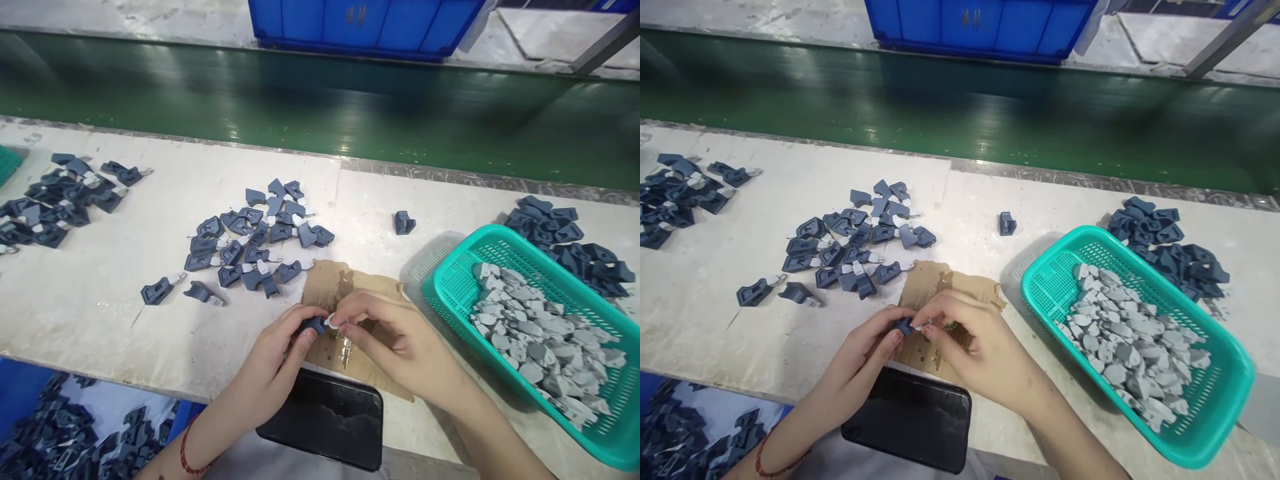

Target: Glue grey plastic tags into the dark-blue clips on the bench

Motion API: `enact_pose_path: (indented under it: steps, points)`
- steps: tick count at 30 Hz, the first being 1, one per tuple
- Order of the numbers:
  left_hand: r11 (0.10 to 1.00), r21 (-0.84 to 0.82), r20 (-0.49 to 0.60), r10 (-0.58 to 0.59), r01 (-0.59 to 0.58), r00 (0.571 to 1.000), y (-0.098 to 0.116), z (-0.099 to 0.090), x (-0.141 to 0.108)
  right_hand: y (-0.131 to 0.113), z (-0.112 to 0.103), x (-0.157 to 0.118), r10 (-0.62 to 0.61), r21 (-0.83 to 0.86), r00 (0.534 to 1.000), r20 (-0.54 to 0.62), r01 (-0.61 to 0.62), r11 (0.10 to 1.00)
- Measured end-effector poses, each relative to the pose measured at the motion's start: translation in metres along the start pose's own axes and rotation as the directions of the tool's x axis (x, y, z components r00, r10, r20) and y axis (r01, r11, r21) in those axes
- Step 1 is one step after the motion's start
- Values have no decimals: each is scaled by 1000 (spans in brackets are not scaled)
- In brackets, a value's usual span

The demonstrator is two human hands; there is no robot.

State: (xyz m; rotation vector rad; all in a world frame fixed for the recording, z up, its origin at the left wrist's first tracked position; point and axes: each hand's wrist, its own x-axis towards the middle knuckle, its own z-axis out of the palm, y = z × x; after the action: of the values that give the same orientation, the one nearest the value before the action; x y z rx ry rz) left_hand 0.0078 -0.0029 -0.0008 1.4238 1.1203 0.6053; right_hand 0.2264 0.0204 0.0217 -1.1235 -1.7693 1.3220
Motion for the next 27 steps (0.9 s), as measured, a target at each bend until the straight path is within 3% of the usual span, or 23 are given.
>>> enact_pose_path:
  steps: [16, 22, 27]
  points:
    - [992, 101, 28, 69, -71, 997, 2, 0, 2, 4, 1, 1, -65, -91, 996, 66, 71, 993]
    - [992, 106, 36, 69, -72, 997, 2, 0, 2, 1, 0, 3, -31, -118, 994, 104, 43, 992]
    - [997, 62, 35, 38, -40, 999, 3, -1, 2, 1, 2, 2, 46, -42, 996, 75, -43, 998]
